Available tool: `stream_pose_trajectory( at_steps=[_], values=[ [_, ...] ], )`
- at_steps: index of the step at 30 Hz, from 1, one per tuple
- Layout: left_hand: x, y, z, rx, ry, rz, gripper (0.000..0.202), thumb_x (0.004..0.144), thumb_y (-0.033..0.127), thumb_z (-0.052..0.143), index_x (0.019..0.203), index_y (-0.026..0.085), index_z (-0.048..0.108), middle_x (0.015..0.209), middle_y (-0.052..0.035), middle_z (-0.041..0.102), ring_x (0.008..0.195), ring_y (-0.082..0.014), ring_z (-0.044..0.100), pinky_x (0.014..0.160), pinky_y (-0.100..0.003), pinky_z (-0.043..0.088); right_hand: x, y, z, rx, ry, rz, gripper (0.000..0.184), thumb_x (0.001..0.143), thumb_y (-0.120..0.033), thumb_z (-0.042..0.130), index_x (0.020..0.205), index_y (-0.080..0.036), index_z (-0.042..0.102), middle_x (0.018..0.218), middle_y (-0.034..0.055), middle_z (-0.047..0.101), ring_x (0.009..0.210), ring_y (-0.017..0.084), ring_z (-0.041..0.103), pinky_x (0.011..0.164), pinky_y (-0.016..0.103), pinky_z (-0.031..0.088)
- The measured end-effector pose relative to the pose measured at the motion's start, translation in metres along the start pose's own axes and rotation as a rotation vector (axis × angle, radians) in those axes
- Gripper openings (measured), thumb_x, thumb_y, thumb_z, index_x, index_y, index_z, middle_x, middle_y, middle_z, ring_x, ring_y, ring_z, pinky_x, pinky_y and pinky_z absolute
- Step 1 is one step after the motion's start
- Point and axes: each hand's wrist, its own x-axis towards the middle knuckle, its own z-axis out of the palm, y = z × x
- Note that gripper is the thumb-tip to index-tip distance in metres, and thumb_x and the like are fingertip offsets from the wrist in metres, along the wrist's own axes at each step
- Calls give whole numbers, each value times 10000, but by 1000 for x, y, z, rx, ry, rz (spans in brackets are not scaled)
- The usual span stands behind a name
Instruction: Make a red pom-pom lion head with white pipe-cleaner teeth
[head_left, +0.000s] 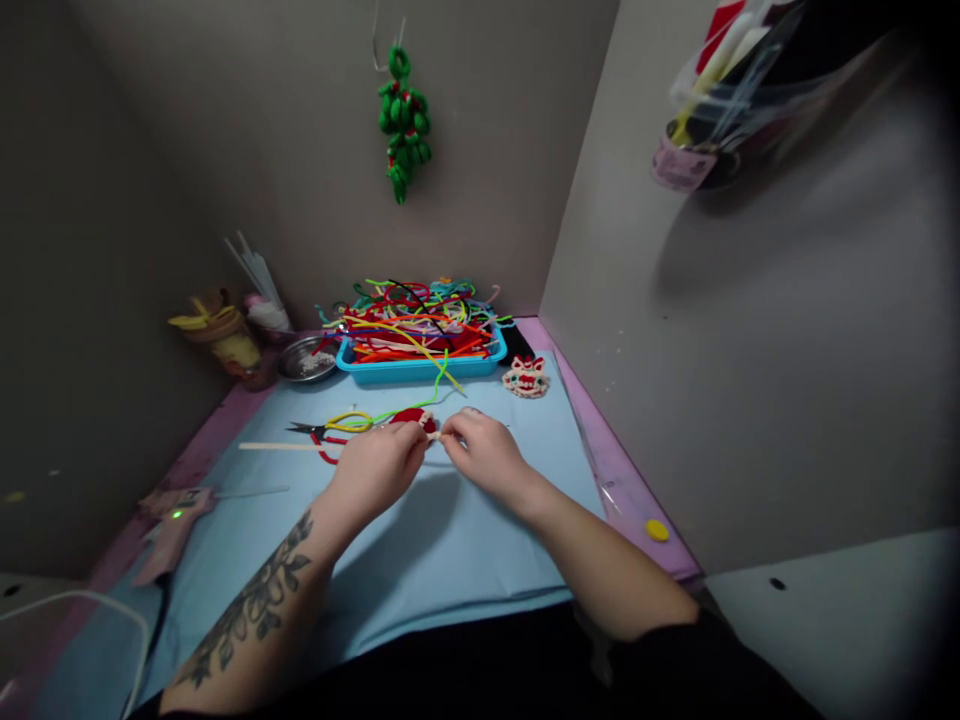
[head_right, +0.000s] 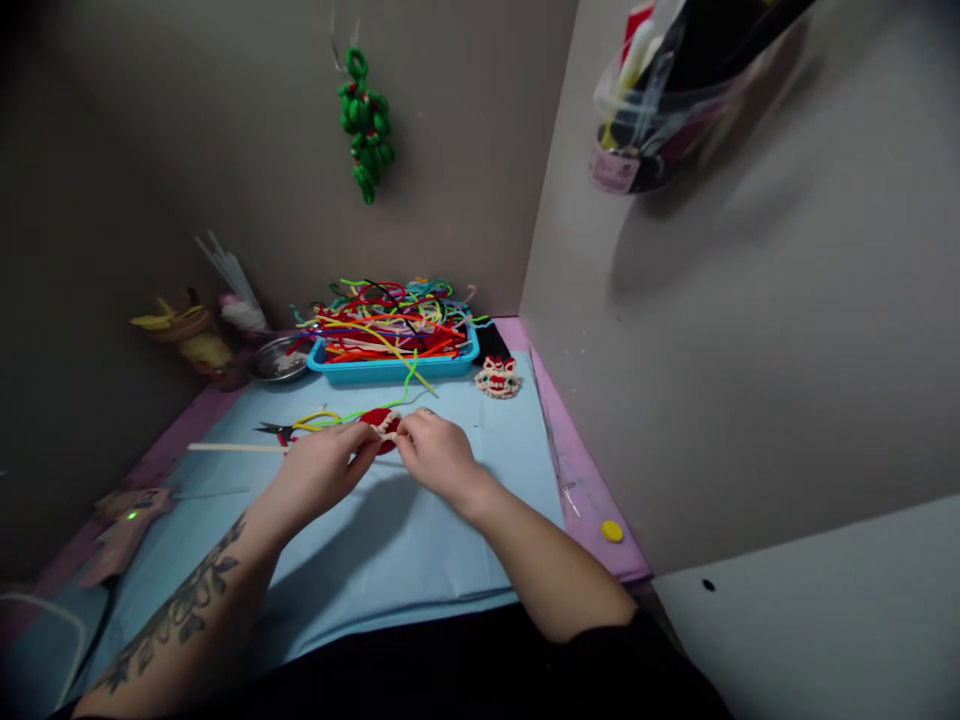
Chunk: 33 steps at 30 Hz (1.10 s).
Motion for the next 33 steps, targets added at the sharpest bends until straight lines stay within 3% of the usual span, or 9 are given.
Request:
stream_pose_trajectory(
  at_steps=[9, 14, 17, 22, 27, 33],
  values=[
    [-4, 5, 19, -76, 134, -23, 169, 897, 254, 465, 824, 180, 600, 819, -59, 696, 698, -173, 635, 573, -250, 378, -1, 2, 3, 44, 123, -13, 115, 857, -204, 520, 820, -190, 629, 827, 38, 631, 795, 166, 580, 727, 266, 417],
    [-5, 6, 26, -173, 272, -1, 143, 896, 254, 478, 819, 192, 581, 774, -34, 683, 680, -153, 625, 594, -242, 397, 2, -1, 1, 228, 230, 10, 107, 837, -216, 550, 760, -189, 619, 760, 24, 613, 763, 157, 563, 713, 263, 424],
    [-5, 7, 28, -268, 343, 20, 132, 896, 258, 489, 814, 198, 574, 774, -21, 679, 662, -136, 616, 592, -230, 406, 4, -5, -2, 387, 257, 102, 132, 811, -253, 587, 701, -182, 604, 707, 7, 590, 695, 140, 538, 661, 253, 418],
    [-5, 5, 35, -434, 385, 16, 113, 897, 277, 503, 870, 201, 583, 824, -32, 679, 712, -144, 621, 638, -238, 442, 7, -6, -5, 790, 135, 311, 207, 746, -357, 658, 699, -168, 588, 596, -37, 534, 543, 89, 454, 537, 225, 360],
    [-6, 3, 40, -553, 398, 13, 109, 893, 282, 513, 888, 198, 583, 791, -26, 656, 681, -134, 591, 639, -239, 443, 8, -8, -5, 1113, 33, 448, 271, 669, -380, 718, 662, -167, 550, 460, -88, 415, 414, 43, 313, 418, 201, 207],
    [-6, 4, 35, -638, 386, -21, 151, 886, 315, 521, 828, 185, 574, 706, -9, 622, 596, -119, 544, 588, -233, 421, 9, -8, -6, 1388, -148, 586, 299, 607, -355, 752, 684, -154, 544, 517, -65, 493, 374, 13, 307, 374, 173, 133]
  ],
)
